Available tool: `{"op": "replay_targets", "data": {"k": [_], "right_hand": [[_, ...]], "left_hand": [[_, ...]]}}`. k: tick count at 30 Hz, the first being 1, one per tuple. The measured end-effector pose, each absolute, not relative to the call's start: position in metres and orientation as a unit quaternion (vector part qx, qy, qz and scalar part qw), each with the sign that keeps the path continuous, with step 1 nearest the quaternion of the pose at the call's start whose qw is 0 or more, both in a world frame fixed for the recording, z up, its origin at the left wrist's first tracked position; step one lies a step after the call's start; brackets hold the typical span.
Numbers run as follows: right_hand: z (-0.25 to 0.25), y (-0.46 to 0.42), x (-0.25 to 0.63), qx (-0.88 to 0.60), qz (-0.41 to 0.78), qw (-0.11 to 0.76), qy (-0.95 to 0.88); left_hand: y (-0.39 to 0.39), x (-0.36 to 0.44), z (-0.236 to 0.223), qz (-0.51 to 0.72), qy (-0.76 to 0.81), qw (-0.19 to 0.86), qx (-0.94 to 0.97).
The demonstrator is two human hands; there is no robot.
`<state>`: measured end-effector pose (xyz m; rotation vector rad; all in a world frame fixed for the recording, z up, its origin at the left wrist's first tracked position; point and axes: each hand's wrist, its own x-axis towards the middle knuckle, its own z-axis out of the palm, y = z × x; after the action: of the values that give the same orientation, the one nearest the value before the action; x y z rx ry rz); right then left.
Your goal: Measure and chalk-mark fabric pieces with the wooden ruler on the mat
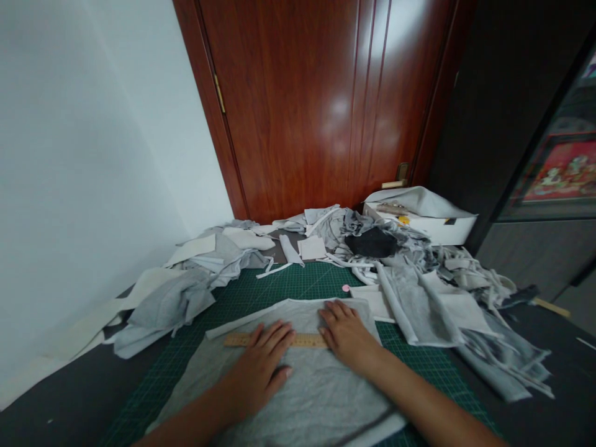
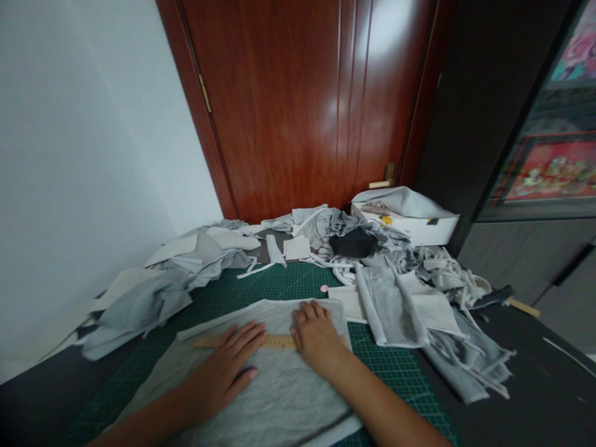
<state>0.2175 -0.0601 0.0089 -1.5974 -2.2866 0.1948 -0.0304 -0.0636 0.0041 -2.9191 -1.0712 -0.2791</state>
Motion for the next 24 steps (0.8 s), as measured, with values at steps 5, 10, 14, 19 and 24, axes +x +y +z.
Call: {"op": "replay_targets", "data": {"k": [5,10,14,19,24], "right_hand": [[0.011,-0.058,0.226,-0.535,0.062,0.165,-0.826],[0.019,-0.060,0.235,-0.485,0.105,0.146,-0.855],[0.022,-0.058,0.237,-0.476,0.114,0.140,-0.861],[0.023,-0.057,0.233,-0.485,0.077,0.133,-0.861],[0.024,-0.059,0.227,-0.491,0.032,0.110,-0.863]], "left_hand": [[-0.047,-0.038,-0.001,-0.125,-0.359,0.030,-0.925],[-0.023,-0.056,-0.006,-0.132,-0.456,0.090,-0.875],[-0.021,-0.055,-0.004,-0.107,-0.469,0.090,-0.872],[-0.031,-0.037,-0.006,-0.099,-0.487,0.091,-0.863],[-0.047,-0.012,-0.010,-0.106,-0.493,0.073,-0.861]]}}
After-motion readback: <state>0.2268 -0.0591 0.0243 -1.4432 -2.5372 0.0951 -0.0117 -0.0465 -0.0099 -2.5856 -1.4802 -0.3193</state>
